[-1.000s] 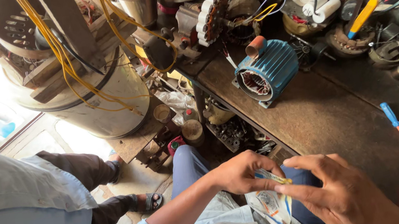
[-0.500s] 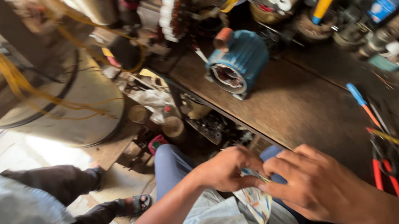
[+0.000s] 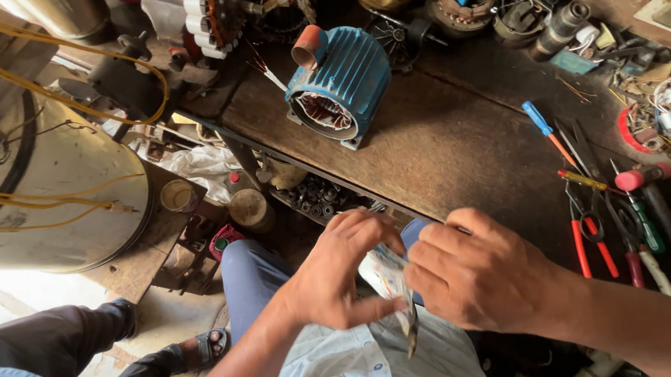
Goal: The person sits on the floor and squeezes adhesive from a blue and white tube into the slots of a blue electric motor stator, rotating the stator to reach different sides. They then set the stator on the bench, fold the tube, and briefly touch a mobile phone on the bench.
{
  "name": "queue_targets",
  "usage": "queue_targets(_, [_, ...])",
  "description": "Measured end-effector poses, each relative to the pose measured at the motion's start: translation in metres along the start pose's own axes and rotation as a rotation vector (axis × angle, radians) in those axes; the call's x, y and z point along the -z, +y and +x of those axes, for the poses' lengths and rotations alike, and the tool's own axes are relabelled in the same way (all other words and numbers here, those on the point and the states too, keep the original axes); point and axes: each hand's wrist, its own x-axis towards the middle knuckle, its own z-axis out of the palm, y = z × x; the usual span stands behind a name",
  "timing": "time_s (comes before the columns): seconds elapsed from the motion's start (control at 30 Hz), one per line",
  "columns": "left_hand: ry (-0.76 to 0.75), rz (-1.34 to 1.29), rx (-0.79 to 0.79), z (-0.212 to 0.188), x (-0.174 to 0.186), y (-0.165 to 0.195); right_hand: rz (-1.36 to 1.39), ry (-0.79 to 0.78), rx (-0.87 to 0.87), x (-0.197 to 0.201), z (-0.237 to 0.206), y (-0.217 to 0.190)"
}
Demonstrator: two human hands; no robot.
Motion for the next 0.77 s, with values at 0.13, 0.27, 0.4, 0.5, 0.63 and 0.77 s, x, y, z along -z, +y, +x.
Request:
queue_targets(0.13, [0.221,0.337,0.056,-0.001,-0.031,0.014,-0.052,0.045,-0.044,-0.012,0.003,0.001])
queue_targets(0.27, [0.241,0.392,0.151,-0.004,-0.039,0.007,0.04,0.035,-0.089,-0.017,-0.001,0.004])
queue_targets(0.4, [0.193,0.291,0.082,-0.013,-0.031,0.001,0.149,0.035,-0.133,-0.019,-0.009,0.012])
queue_targets(0.5, [0.17,0.253,0.036,-0.016,-0.033,-0.005,0.229,0.051,-0.155,-0.024,-0.02,0.012])
queue_targets(0.63, [0.129,0.255,0.043,-0.022,-0.053,-0.021,0.267,0.079,-0.222,-0.043,-0.047,0.005])
queue_targets(0.77, [0.118,0.18,0.084,-0.026,-0.074,-0.036,0.307,0.108,-0.296,-0.057,-0.068,0.0])
